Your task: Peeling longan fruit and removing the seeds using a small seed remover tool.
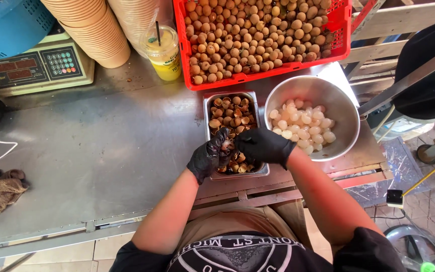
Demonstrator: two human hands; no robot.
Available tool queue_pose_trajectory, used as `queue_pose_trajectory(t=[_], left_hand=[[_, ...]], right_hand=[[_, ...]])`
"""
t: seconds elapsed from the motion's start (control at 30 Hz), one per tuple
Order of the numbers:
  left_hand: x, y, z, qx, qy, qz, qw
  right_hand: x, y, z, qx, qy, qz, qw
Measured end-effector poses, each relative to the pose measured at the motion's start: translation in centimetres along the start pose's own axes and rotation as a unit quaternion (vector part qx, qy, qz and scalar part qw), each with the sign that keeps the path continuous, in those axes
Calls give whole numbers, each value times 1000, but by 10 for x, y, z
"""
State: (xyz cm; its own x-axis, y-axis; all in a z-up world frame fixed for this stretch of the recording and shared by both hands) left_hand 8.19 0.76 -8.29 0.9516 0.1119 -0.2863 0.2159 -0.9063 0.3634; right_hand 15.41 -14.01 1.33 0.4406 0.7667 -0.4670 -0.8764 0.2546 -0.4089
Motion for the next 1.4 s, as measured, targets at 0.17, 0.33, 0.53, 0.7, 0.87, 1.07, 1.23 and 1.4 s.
queue_pose_trajectory(t=[0.17, 0.33, 0.53, 0.7, 0.87, 1.07, 1.23, 1.4], left_hand=[[-8, 14, -6, -153, -88, -16, 984], [-7, 26, -9, -268, -87, 116, 953], [10, -9, -15, 102, 200, 84, 971], [1, -9, -20, 16, 322, 101, 941], [-40, 34, -87, -3, 257, 23, 966], [-39, 23, -69, -103, 309, -33, 945], [-31, 22, -49, -234, 305, -13, 923], [-41, 29, -64, -84, 319, -99, 939]], right_hand=[[-15, -13, 40, -394, -88, -122, 907], [7, -8, 0, -106, -37, 36, 993], [12, -20, -21, -159, -61, -26, 985], [-12, -19, 3, -8, -85, -123, 989], [-20, -7, 17, 84, -162, -249, 951], [-22, -4, 19, 245, -71, -242, 936], [-36, 9, 33, 279, 47, -235, 930], [-6, 11, 1, 321, -82, -282, 901]])
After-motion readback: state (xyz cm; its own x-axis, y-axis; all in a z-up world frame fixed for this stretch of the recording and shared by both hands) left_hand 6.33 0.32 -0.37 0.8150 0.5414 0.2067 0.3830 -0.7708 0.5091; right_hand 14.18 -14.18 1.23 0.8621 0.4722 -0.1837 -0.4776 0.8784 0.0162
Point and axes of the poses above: each hand's wrist, its own x-axis towards the middle knuckle, its own y-axis out of the palm, z = x × y, the point moved 7 cm from there along x, towards the middle knuckle, and after that the axes turned 15 degrees about -x, right-handed, at the moved point
